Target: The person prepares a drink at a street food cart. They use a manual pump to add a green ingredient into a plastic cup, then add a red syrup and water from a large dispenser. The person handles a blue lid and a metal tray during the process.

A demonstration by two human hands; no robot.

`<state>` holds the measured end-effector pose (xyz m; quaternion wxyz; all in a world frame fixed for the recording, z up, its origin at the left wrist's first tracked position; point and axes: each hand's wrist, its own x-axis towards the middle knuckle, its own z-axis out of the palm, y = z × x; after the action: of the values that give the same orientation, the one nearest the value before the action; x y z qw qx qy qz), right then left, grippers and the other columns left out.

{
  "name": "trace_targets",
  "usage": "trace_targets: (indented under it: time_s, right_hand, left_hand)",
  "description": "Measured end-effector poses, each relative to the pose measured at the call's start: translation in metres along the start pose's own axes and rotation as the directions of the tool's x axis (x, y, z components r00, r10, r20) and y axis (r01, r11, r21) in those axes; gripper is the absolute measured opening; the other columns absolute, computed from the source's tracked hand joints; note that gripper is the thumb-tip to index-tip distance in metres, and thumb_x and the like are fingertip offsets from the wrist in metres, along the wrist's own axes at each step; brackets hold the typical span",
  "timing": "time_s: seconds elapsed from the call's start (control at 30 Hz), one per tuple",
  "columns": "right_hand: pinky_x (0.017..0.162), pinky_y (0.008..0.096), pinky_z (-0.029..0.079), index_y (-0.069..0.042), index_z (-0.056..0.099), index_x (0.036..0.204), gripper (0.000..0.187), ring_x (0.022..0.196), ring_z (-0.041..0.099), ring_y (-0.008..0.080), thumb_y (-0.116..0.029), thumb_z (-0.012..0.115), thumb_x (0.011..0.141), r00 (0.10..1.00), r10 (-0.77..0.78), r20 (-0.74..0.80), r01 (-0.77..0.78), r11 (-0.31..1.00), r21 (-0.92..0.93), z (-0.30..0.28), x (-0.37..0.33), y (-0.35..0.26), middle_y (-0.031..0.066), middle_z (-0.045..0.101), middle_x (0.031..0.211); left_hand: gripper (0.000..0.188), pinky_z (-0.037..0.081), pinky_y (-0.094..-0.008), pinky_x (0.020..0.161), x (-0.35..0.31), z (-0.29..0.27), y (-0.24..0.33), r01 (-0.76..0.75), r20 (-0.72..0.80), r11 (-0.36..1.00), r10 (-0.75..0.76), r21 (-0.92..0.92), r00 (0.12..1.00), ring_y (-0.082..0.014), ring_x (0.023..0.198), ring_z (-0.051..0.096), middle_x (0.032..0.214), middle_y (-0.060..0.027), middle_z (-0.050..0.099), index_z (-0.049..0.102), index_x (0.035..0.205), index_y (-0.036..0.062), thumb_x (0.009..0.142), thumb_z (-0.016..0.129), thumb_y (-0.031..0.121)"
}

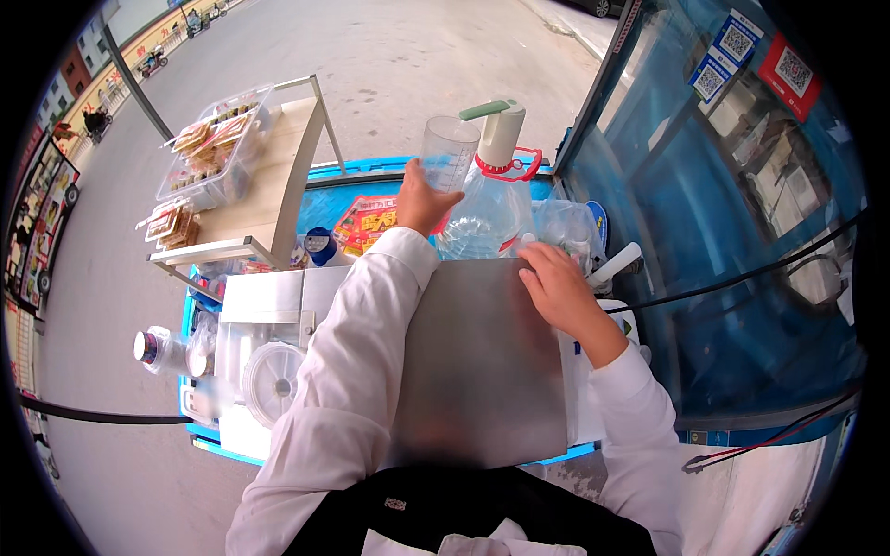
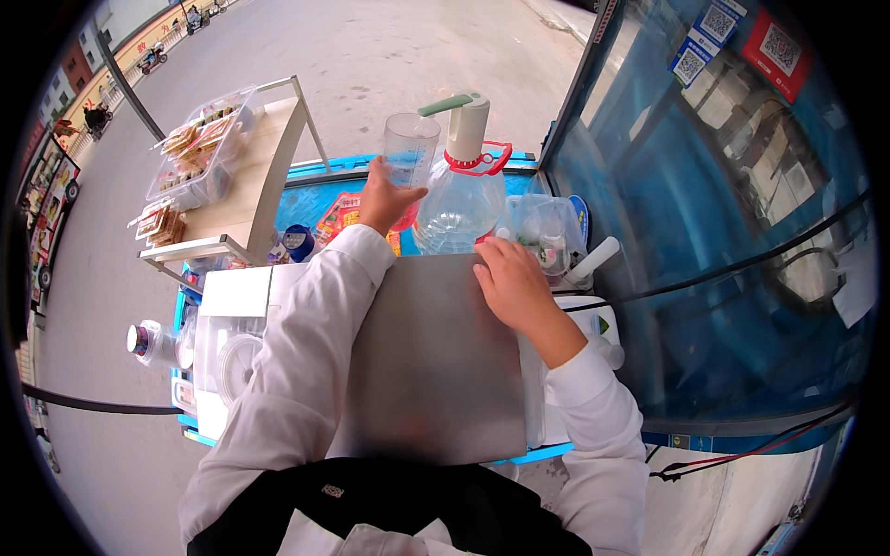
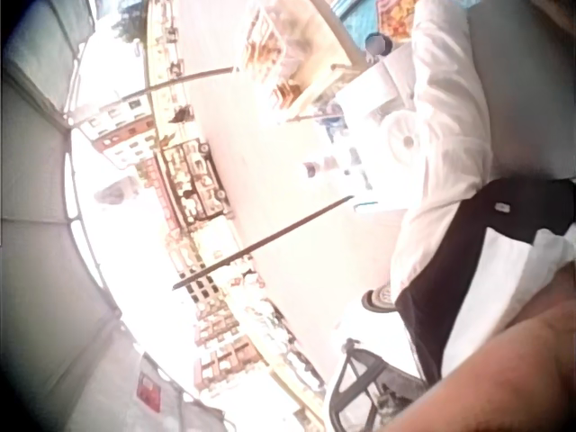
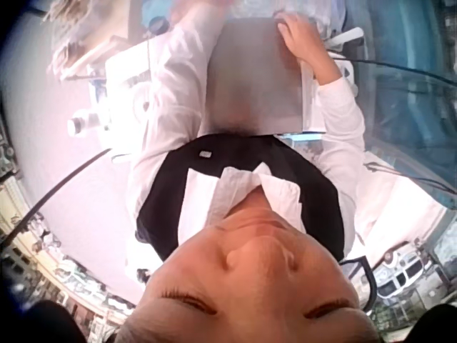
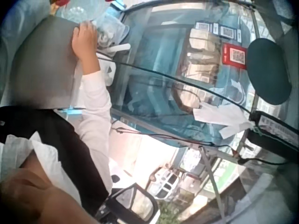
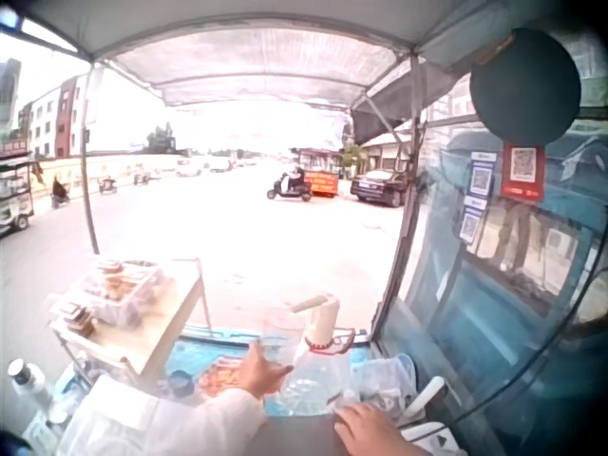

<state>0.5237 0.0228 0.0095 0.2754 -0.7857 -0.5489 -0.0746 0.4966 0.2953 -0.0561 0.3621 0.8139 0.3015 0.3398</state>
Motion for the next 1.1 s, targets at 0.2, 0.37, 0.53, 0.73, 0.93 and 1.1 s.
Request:
trace_targets:
  time_s: [0.2, 0.37, 0.53, 0.73, 0.93, 1.1]
  right_hand:
    - [0.085, 0.0467, 0.048, -0.001, 0.066, 0.091, 0.043, 0.093, 0.061, 0.0410, -0.036, 0.043, 0.097, 0.850, 0.445, 0.283, -0.457, 0.889, -0.027, 0.039, 0.063, 0.018, 0.0216, 0.067, 0.094]
    - [0.078, 0.0511, 0.049, -0.002, 0.067, 0.084, 0.051, 0.087, 0.062, 0.0442, -0.044, 0.041, 0.097, 0.865, 0.484, 0.135, -0.469, 0.874, -0.126, 0.062, 0.059, 0.026, 0.0231, 0.067, 0.088]
    - [0.076, 0.0510, 0.050, -0.002, 0.068, 0.083, 0.051, 0.083, 0.063, 0.0439, -0.044, 0.042, 0.097, 0.864, 0.494, 0.101, -0.478, 0.866, -0.150, 0.065, 0.059, 0.021, 0.0229, 0.067, 0.086]
    - [0.074, 0.0503, 0.050, -0.002, 0.068, 0.080, 0.050, 0.081, 0.064, 0.0426, -0.044, 0.045, 0.095, 0.883, 0.463, 0.077, -0.448, 0.880, -0.161, 0.067, 0.062, 0.023, 0.0217, 0.067, 0.083]
    - [0.073, 0.0495, 0.050, -0.002, 0.068, 0.079, 0.049, 0.080, 0.064, 0.0415, -0.044, 0.047, 0.094, 0.880, 0.470, 0.066, -0.455, 0.875, -0.168, 0.066, 0.060, 0.028, 0.0210, 0.068, 0.082]
    - [0.074, 0.0492, 0.050, -0.002, 0.068, 0.080, 0.049, 0.081, 0.064, 0.0415, -0.044, 0.047, 0.094, 0.880, 0.470, 0.069, -0.455, 0.876, -0.161, 0.068, 0.061, 0.027, 0.0210, 0.068, 0.083]
  left_hand:
    - [0.097, 0.049, -0.0419, 0.090, 0.001, -0.006, -0.003, -0.010, -0.029, 1.000, 0.010, -0.019, 1.000, -0.0395, 0.110, 0.057, 0.122, -0.0257, 0.055, 0.035, 0.132, -0.0061, 0.056, 0.086, 0.027]
    - [0.097, 0.048, -0.0418, 0.092, -0.002, -0.002, 0.000, 0.009, 0.007, 0.997, -0.008, -0.073, 1.000, -0.0388, 0.112, 0.056, 0.123, -0.0257, 0.054, 0.036, 0.132, -0.0059, 0.057, 0.087, 0.027]
    - [0.095, 0.048, -0.0410, 0.093, -0.002, -0.006, 0.001, 0.001, -0.040, 0.999, -0.002, -0.035, 0.999, -0.0386, 0.113, 0.055, 0.125, -0.0251, 0.054, 0.036, 0.132, -0.0053, 0.058, 0.086, 0.025]
    - [0.096, 0.048, -0.0412, 0.093, 0.001, -0.003, -0.001, 0.019, -0.033, 0.997, -0.022, -0.069, 0.999, -0.0383, 0.114, 0.055, 0.125, -0.0244, 0.054, 0.036, 0.133, -0.0047, 0.057, 0.087, 0.026]
    - [0.099, 0.048, -0.0413, 0.093, 0.000, 0.000, 0.002, 0.012, -0.018, 0.999, -0.013, -0.050, 1.000, -0.0380, 0.115, 0.055, 0.126, -0.0244, 0.053, 0.035, 0.134, -0.0046, 0.057, 0.087, 0.027]
    - [0.100, 0.048, -0.0413, 0.093, 0.000, 0.000, -0.004, -0.006, -0.030, 0.999, 0.004, -0.047, 1.000, -0.0376, 0.115, 0.055, 0.127, -0.0243, 0.053, 0.034, 0.135, -0.0052, 0.057, 0.087, 0.028]
